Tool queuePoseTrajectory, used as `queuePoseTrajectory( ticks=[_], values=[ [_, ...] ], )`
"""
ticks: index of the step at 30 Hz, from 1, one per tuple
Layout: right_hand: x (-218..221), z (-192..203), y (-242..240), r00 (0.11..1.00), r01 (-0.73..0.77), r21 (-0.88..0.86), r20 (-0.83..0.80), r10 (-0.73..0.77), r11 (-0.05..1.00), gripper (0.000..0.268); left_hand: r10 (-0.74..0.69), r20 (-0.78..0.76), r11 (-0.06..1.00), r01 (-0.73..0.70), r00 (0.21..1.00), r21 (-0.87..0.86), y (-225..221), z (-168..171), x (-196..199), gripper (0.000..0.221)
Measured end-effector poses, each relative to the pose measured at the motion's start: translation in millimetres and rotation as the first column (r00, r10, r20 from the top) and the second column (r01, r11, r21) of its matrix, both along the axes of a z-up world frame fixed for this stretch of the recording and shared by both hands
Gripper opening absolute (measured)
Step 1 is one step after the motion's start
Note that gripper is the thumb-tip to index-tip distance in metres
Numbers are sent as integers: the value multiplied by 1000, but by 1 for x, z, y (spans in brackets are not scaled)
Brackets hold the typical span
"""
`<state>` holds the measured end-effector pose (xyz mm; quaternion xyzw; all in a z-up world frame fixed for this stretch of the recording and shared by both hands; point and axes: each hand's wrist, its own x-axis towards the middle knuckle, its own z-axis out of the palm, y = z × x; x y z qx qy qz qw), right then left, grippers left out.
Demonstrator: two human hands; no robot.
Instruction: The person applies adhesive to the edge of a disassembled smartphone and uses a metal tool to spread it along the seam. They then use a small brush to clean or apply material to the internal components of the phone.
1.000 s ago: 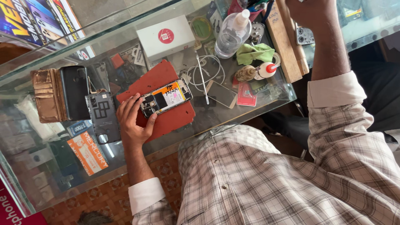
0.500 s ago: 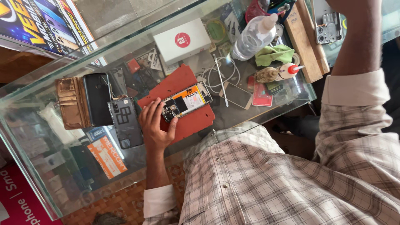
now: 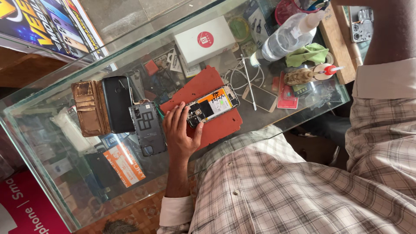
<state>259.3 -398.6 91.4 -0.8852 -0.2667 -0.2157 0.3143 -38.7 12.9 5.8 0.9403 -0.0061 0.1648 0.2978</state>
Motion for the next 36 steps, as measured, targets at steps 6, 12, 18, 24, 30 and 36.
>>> queuePoseTrajectory(
  ticks=[6, 12, 18, 24, 30, 36],
  values=[
    [-40, 17, 29, 994, -57, 141, -88, 69, 988, 2, -1, 4, 1000, 1, 1000, 2, -1, 4, 1, 59],
    [-72, 32, 55, 969, -146, 277, -153, 194, 950, 3, -3, 2, 1000, 3, 1000, 11, -3, 9, 2, 59],
    [-98, 37, 85, 933, -217, 363, -195, 302, 906, 4, 9, 7, 999, -9, 1000, -38, -5, 10, 1, 72],
    [-117, 36, 111, 904, -261, 399, -217, 367, 879, 5, -3, 13, 993, 4, 1000, -118, -4, 7, -2, 87],
    [-134, 40, 128, 890, -285, 417, -220, 400, 863, 7, 40, -3, 995, -41, 999, -88, -5, 12, -3, 94],
    [-140, 50, 134, 881, -308, 431, -206, 425, 848, 8, 25, -12, 976, -27, 1000, -216, -8, 5, -4, 89]
  ],
)
